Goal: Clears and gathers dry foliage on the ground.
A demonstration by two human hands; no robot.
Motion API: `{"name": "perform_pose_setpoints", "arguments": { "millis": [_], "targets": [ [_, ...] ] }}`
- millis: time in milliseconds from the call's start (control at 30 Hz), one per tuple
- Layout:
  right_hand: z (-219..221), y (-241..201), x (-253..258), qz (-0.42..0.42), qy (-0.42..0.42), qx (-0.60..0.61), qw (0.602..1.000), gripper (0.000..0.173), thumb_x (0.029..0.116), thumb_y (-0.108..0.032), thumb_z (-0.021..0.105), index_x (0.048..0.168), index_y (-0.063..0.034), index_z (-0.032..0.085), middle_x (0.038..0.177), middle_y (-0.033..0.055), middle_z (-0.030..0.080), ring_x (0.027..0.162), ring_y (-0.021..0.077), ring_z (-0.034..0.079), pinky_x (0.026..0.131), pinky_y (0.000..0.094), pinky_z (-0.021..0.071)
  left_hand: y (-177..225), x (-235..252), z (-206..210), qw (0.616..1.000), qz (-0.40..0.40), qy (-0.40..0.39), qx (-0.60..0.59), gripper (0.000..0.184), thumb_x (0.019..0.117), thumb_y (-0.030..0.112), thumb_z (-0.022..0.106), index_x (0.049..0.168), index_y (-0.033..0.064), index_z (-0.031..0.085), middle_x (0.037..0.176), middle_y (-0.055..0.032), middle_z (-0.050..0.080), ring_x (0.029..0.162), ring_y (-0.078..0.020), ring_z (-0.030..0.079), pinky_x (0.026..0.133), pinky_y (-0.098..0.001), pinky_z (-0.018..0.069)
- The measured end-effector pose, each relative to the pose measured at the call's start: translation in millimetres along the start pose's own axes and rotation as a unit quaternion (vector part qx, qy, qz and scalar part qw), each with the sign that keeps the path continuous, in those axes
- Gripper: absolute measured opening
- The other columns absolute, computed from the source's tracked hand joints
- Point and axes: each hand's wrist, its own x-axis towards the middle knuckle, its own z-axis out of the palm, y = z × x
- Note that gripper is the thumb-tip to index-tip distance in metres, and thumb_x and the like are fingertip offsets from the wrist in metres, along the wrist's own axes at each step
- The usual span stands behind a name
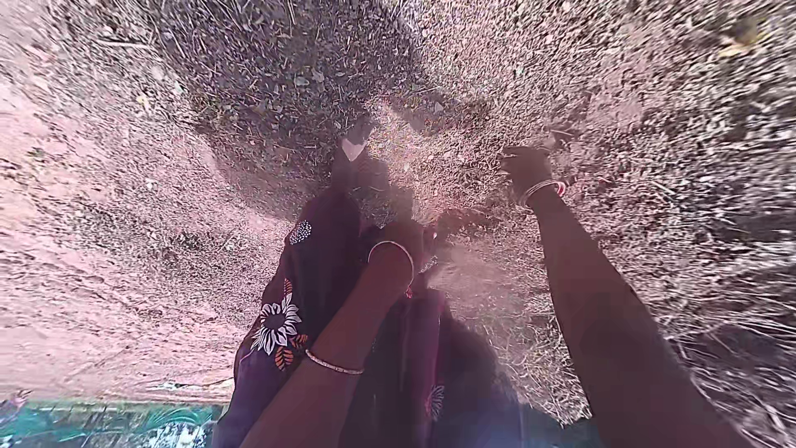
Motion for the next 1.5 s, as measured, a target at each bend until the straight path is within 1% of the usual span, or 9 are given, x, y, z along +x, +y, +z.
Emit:
{"name": "perform_pose_setpoints", "arguments": {
  "millis": [167,367,467,600,800,933,1067,1200,1500],
  "targets": [
    [128.3,28.3,-2.8,0.050,-0.086,0.028,0.995,0.051,0.1031,-0.012,0.061,0.150,0.0004,0.047,0.147,0.0294,0.052,0.136,0.0449,0.052,0.112,0.0601,0.0408,-15.9,9.0,30.6,0.993,-0.022,-0.001,-0.113,0.035,0.1078,0.030,0.053,0.108,-0.0001,0.070,0.099,-0.0156,0.069,0.094,-0.0258,0.066,0.089,-0.0457,0.0519],
    [227.0,67.2,46.6,0.139,0.034,0.084,0.986,0.064,0.0953,-0.020,0.070,0.154,-0.0092,0.046,0.156,0.0258,0.045,0.144,0.0430,0.044,0.116,0.0593,0.0378,-26.4,24.9,91.9,0.931,0.020,0.064,-0.358,0.025,0.1058,0.012,0.054,0.090,-0.0038,0.066,0.078,-0.0022,0.062,0.068,-0.0032,0.055,0.066,-0.0214,0.0464],
    [234.4,53.7,55.2,0.141,0.007,0.021,0.990,0.056,0.0999,-0.028,0.065,0.149,-0.0047,0.052,0.148,0.0274,0.054,0.140,0.0434,0.049,0.115,0.0600,0.0394,-59.5,49.4,121.1,0.914,0.099,0.076,-0.385,0.025,0.1039,0.009,0.054,0.086,0.0003,0.068,0.075,0.0034,0.065,0.071,-0.0005,0.061,0.070,-0.0193,0.0519],
    [231.0,64.1,43.0,0.063,0.046,0.169,0.982,0.030,0.0973,-0.015,0.068,0.126,-0.0046,0.070,0.124,0.0194,0.071,0.110,0.0341,0.070,0.098,0.0541,0.0537,-69.6,66.5,132.2,0.843,0.014,0.168,-0.511,0.030,0.1078,0.009,0.047,0.086,0.0023,0.068,0.076,-0.0003,0.068,0.072,-0.0089,0.067,0.074,-0.0256,0.0583],
    [165.9,47.4,-91.7,-0.216,-0.001,0.305,0.927,0.033,0.1026,-0.008,0.053,0.134,0.0015,0.060,0.112,0.0179,0.070,0.094,0.0202,0.070,0.084,0.0375,0.0595,-68.2,83.2,127.2,0.716,-0.004,0.281,-0.639,0.029,0.1107,0.019,0.041,0.095,0.0081,0.063,0.080,-0.0008,0.066,0.077,-0.0131,0.067,0.079,-0.0311,0.0582],
    [119.8,39.9,-121.3,-0.306,-0.210,0.246,0.895,0.063,0.0987,-0.027,0.060,0.156,-0.0073,0.042,0.141,0.0104,0.063,0.121,0.0166,0.066,0.101,0.0357,0.0555,-62.6,82.9,122.0,0.696,0.000,0.277,-0.663,0.032,0.1112,0.018,0.037,0.098,0.0072,0.064,0.092,-0.0039,0.070,0.084,-0.0155,0.069,0.081,-0.0317,0.0578],
    [73.5,53.4,-18.3,-0.172,0.058,0.026,0.983,0.062,0.1055,-0.037,0.056,0.160,-0.0120,0.038,0.157,0.0220,0.045,0.141,0.0377,0.048,0.114,0.0544,0.0411,-62.9,79.3,123.3,0.697,0.075,0.170,-0.693,0.038,0.1111,0.021,0.030,0.092,0.0122,0.061,0.086,-0.0007,0.065,0.084,-0.0143,0.067,0.084,-0.0349,0.0581],
    [90.8,63.9,77.7,0.039,0.184,-0.153,0.970,0.086,0.0904,-0.058,0.066,0.163,-0.0234,0.034,0.171,0.0194,0.019,0.157,0.0454,0.015,0.117,0.0694,0.0241,-64.9,80.4,127.5,0.675,0.120,0.137,-0.714,0.049,0.1105,0.022,0.027,0.077,0.0146,0.061,0.076,0.0004,0.064,0.076,-0.0126,0.067,0.077,-0.0315,0.0595],
    [221.4,31.2,-30.8,-0.215,-0.164,0.042,0.962,0.076,0.0926,-0.025,0.078,0.157,-0.0093,0.042,0.166,0.0247,0.030,0.149,0.0421,0.038,0.120,0.0550,0.0359,-61.8,79.8,128.1,0.678,0.088,0.178,-0.707,0.052,0.1121,0.026,0.028,0.072,0.0143,0.058,0.070,0.0020,0.061,0.072,-0.0108,0.064,0.075,-0.0287,0.0575]
  ]
}}
